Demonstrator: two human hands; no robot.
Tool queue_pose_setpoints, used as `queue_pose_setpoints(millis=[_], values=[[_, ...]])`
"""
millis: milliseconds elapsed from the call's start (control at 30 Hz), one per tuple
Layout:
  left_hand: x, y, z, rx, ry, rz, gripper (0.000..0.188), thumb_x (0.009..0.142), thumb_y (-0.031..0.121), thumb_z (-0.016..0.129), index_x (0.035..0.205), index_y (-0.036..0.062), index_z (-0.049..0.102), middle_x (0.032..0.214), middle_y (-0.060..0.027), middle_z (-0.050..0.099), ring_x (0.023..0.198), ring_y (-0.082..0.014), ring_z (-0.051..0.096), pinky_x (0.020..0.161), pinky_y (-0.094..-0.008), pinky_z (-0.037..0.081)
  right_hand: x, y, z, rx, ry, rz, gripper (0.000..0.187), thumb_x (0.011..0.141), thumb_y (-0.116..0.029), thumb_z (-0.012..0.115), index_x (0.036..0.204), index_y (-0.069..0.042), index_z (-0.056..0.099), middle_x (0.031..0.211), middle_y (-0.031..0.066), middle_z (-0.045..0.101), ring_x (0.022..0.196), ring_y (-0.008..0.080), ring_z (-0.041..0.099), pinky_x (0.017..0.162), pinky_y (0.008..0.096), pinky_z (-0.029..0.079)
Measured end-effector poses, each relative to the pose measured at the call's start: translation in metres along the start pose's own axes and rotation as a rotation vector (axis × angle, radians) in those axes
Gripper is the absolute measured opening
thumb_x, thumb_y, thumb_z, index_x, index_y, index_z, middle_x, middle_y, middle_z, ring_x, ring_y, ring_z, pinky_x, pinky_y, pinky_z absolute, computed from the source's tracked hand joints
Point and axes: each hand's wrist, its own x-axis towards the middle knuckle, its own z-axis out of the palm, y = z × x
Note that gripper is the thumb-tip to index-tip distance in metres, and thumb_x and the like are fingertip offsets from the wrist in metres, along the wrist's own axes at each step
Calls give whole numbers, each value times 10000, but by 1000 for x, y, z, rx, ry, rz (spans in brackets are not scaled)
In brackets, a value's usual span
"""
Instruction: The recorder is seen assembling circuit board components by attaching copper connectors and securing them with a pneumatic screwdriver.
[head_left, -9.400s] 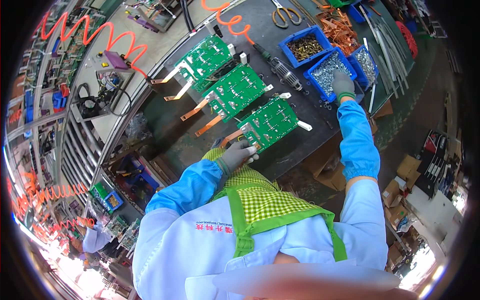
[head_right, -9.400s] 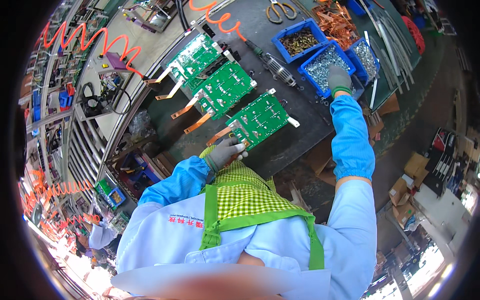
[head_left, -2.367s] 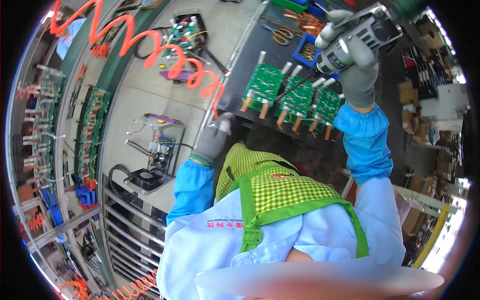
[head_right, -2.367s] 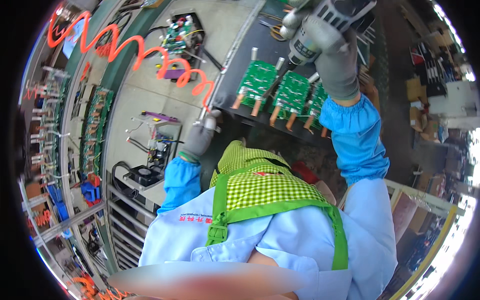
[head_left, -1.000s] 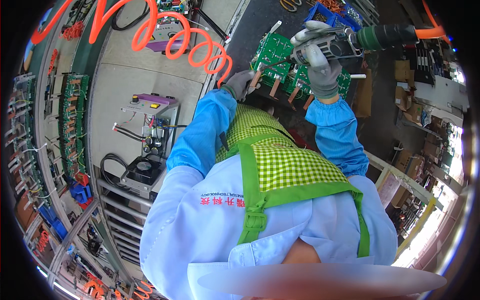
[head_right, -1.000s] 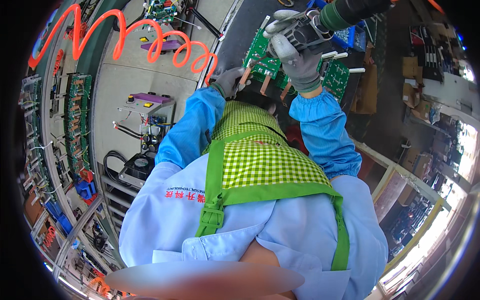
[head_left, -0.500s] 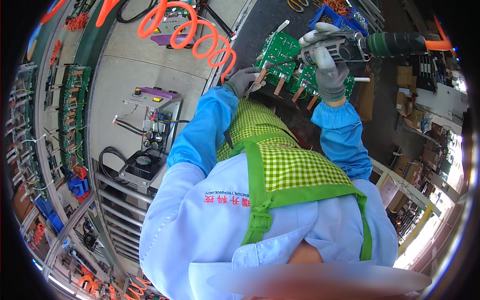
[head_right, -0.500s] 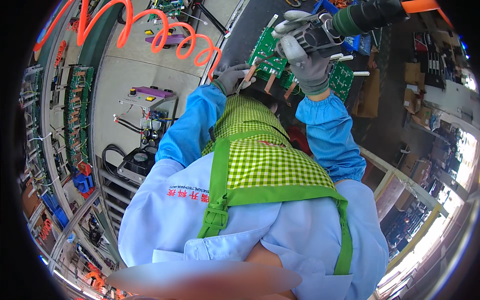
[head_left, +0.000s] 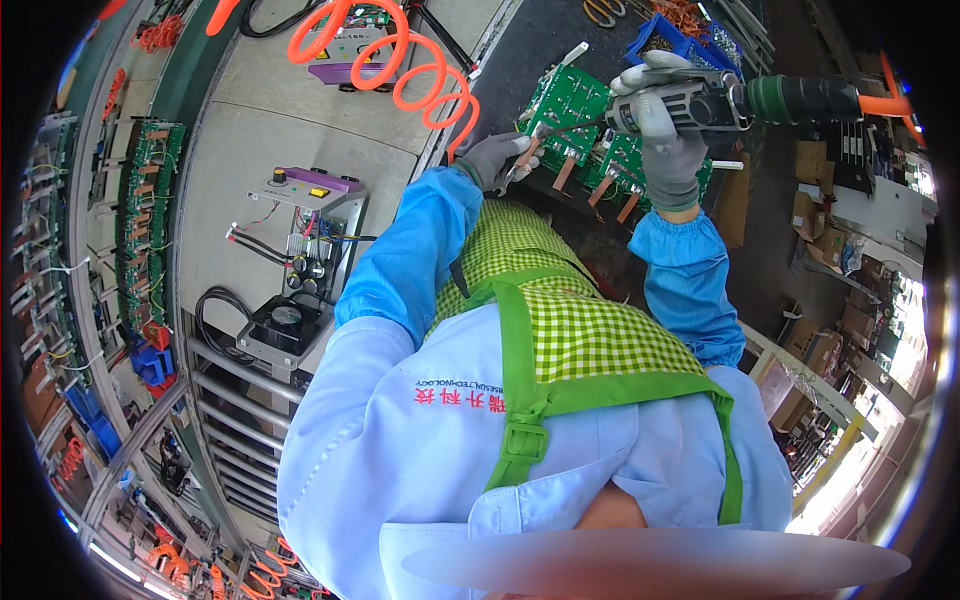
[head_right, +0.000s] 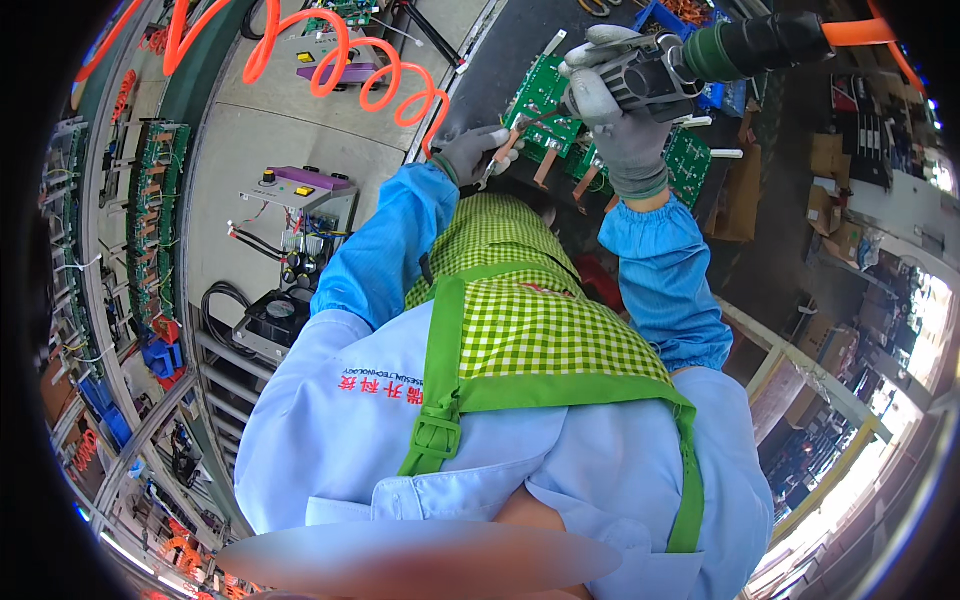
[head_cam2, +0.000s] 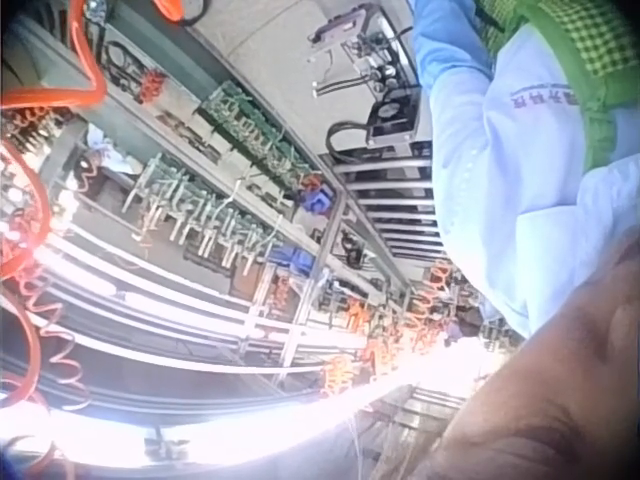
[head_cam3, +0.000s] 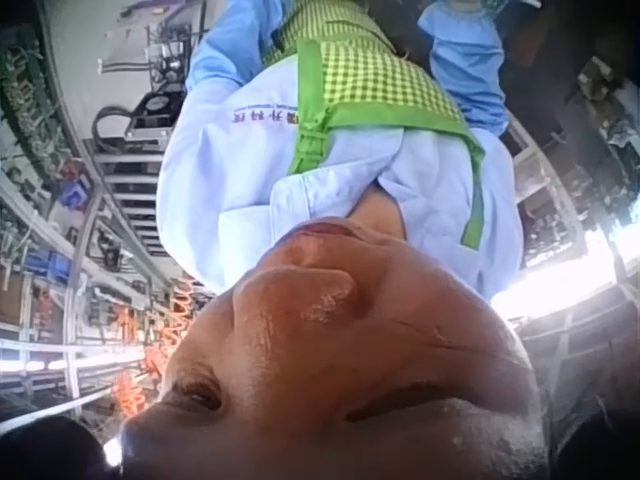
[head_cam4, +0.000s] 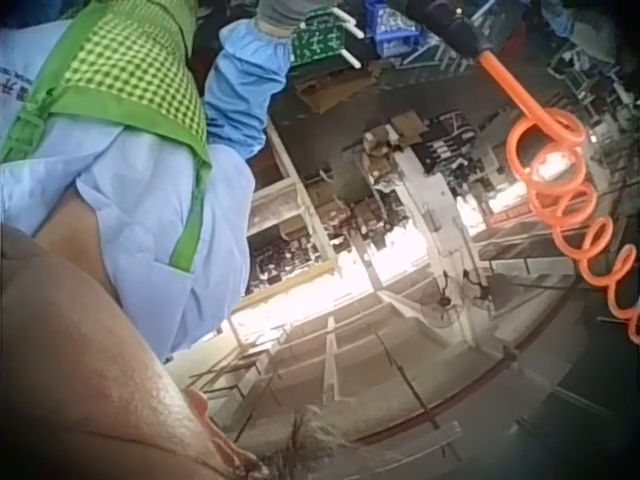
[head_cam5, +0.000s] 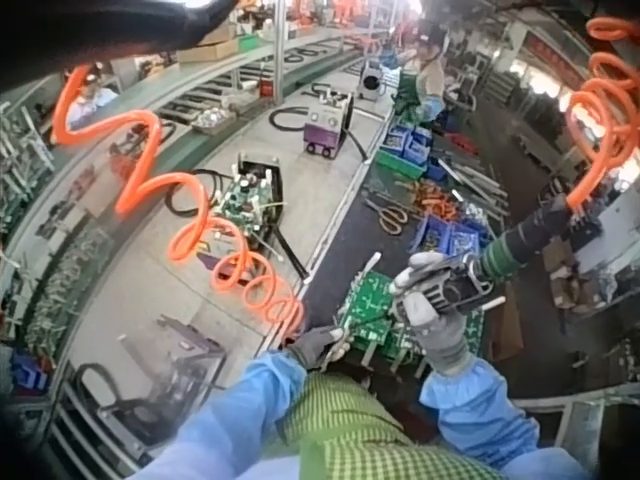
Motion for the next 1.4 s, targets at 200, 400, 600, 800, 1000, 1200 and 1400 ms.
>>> queue_pose_setpoints(millis=[200, 400, 600, 800, 1000, 1200, 1400], values=[[3, -7, 4, 43, 66, 90, 321, 889, 188, 531, 1148, -2, 515, 1006, -98, 599, 802, -154, 599, 623, -235, 525, 4, 8, -2, 75, -13, 26, 464, 819, -194, 628, 1185, 32, 455, 993, 126, 611, 850, 190, 618, 643, 268, 524], [1, -8, 13, 51, 143, 130, 306, 884, 189, 541, 1122, -4, 537, 982, -106, 608, 783, -151, 603, 640, -251, 516, -2, 14, -1, 129, 39, 45, 350, 824, -118, 595, 1127, 18, 487, 943, 116, 610, 863, 220, 602, 800, 363, 502], [2, -8, 7, 81, 95, 161, 293, 881, 190, 540, 1097, -7, 553, 967, -105, 621, 770, -148, 606, 638, -264, 504, -1, 13, 5, 5, 40, -12, 316, 826, -127, 603, 1090, 11, 498, 941, 134, 610, 862, 236, 603, 791, 380, 500], [-1, -3, 6, 128, 77, 131, 314, 875, 205, 552, 1112, -1, 548, 992, -94, 613, 817, -152, 605, 676, -255, 510, 1, 12, 7, -3, 69, 72, 378, 830, -198, 613, 1113, 18, 488, 945, 123, 611, 841, 219, 602, 785, 369, 502], [0, -1, 4, 144, 74, 67, 342, 873, 203, 529, 1145, -5, 523, 1042, -112, 595, 858, -174, 600, 698, -278, 510, 10, 14, -3, 93, -46, -27, 395, 835, -214, 613, 1124, 23, 484, 930, 105, 613, 842, 216, 602, 802, 363, 501], [4, -1, -17, 211, 47, 46, 366, 879, 154, 492, 1202, -16, 475, 1008, -119, 585, 845, -173, 603, 692, -267, 501, 18, 2, -12, 23, 7, 45, 519, 906, -411, 422, 1149, 46, 466, 915, 138, 605, 831, 252, 600, 785, 398, 493], [-21, -36, -13, 265, 149, 132, 343, 884, 100, 484, 1213, 3, 476, 971, -97, 600, 816, -139, 602, 664, -230, 514, 2, -38, -33, 27, 164, -39, 366, 817, -127, 540, 1118, 72, 479, 863, 131, 607, 759, 222, 607, 710, 354, 513]])
